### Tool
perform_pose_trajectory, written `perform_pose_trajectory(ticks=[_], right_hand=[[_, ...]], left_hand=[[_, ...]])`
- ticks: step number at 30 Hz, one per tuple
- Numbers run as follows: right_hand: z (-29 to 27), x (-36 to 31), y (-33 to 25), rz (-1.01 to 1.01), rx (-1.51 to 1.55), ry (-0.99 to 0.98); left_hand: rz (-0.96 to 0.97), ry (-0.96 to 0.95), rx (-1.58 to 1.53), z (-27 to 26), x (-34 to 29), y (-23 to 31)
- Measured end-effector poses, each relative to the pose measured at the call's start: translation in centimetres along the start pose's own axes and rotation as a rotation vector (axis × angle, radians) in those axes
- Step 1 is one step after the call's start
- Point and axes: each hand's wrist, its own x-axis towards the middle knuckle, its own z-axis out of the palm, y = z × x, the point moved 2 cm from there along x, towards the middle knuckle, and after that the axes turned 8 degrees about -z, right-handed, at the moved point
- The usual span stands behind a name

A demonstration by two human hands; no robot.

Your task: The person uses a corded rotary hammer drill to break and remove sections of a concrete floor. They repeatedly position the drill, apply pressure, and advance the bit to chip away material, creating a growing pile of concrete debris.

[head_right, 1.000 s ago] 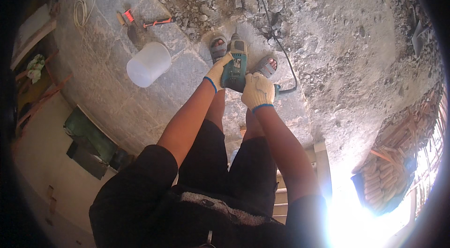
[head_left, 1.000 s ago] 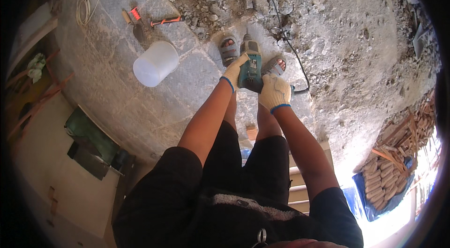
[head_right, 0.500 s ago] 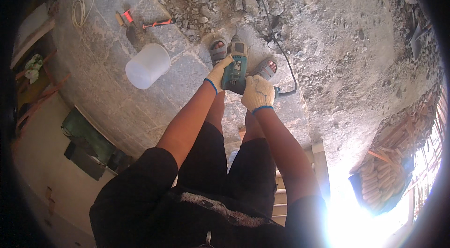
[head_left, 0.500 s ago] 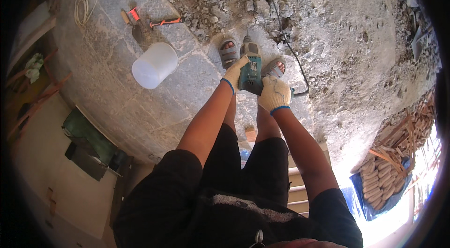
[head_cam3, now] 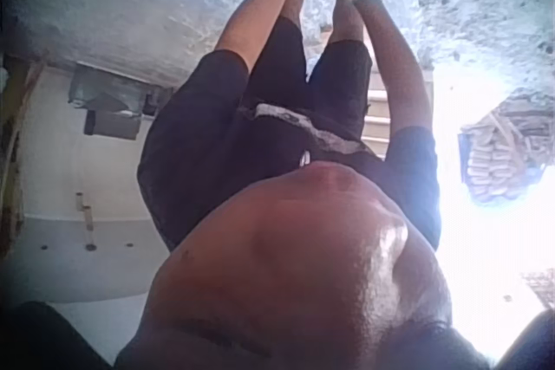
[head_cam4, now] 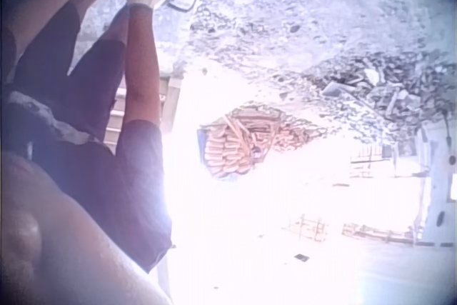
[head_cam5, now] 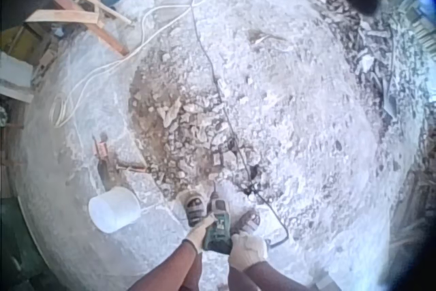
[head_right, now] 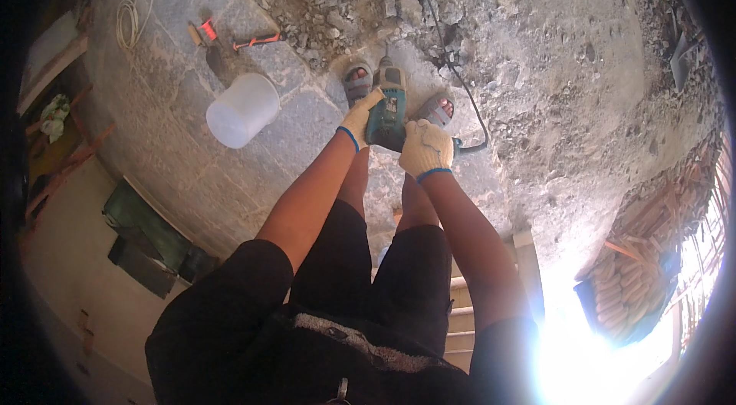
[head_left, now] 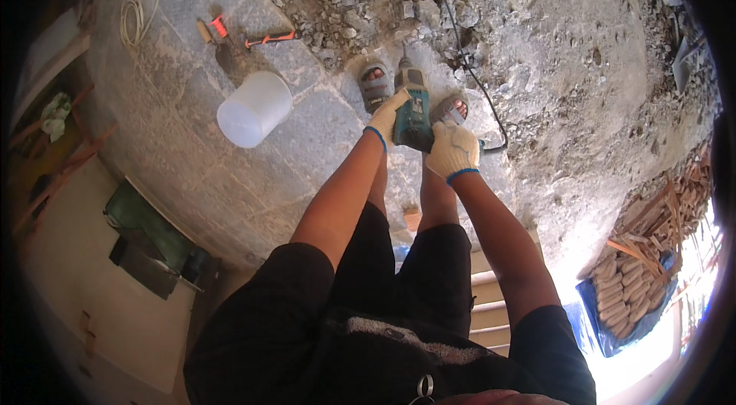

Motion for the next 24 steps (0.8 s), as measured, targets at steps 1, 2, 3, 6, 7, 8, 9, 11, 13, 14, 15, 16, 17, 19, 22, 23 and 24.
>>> perform_pose_trajectory(ticks=[1,2,3,6,7,8,9,11,13,14,15,16,17,19,22,23,24], right_hand=[[-0.1,0.0,0.1,0.006,-0.002,-0.014],[-0.1,0.1,0.1,0.003,-0.006,-0.020],[-0.2,0.1,0.1,-0.002,-0.011,-0.019],[-0.4,0.3,0.1,0.006,-0.018,-0.036],[-0.5,0.3,0.0,-0.004,-0.028,-0.018],[-0.6,0.4,0.0,0.013,-0.020,-0.041],[-0.7,0.4,0.0,0.020,-0.016,-0.042],[-0.9,0.5,0.0,0.028,-0.012,-0.041],[-1.2,0.7,0.1,0.032,-0.019,-0.037],[-1.3,0.9,0.1,0.026,-0.014,-0.043],[-1.4,1.0,0.1,0.024,-0.017,-0.052],[-1.5,1.1,0.1,0.027,-0.031,-0.060],[-1.6,1.2,0.1,0.034,-0.018,-0.076],[-1.8,1.2,0.1,0.041,-0.010,-0.091],[-2.3,1.0,0.2,0.024,0.000,0.001],[-2.4,0.9,0.2,0.015,0.026,0.000],[-2.5,0.7,0.3,0.005,0.042,0.015]], left_hand=[[-0.003,0.018,0.009,0.1,0.0,0.0],[-0.007,0.033,0.015,0.2,0.0,0.0],[0.002,0.033,0.018,0.3,0.0,0.1],[0.010,0.026,0.008,0.6,0.1,0.3],[0.010,0.023,-0.001,0.6,0.2,0.3],[-0.007,0.050,-0.011,0.5,0.3,0.4],[0.004,0.011,-0.004,0.6,0.4,0.4],[-0.017,0.011,0.002,0.5,0.7,0.5],[-0.009,-0.010,0.012,0.4,0.9,0.6],[0.002,-0.002,0.018,0.4,1.0,0.6],[-0.003,-0.007,0.013,0.4,1.0,0.6],[0.006,-0.006,0.013,0.4,1.1,0.7],[0.005,-0.008,0.009,0.5,1.1,0.8],[0.003,0.004,0.013,0.8,1.0,1.1],[-0.013,-0.020,0.016,1.6,0.9,1.5],[-0.017,-0.033,0.017,1.8,0.8,1.7],[-0.005,-0.019,0.016,2.0,0.6,1.7]])
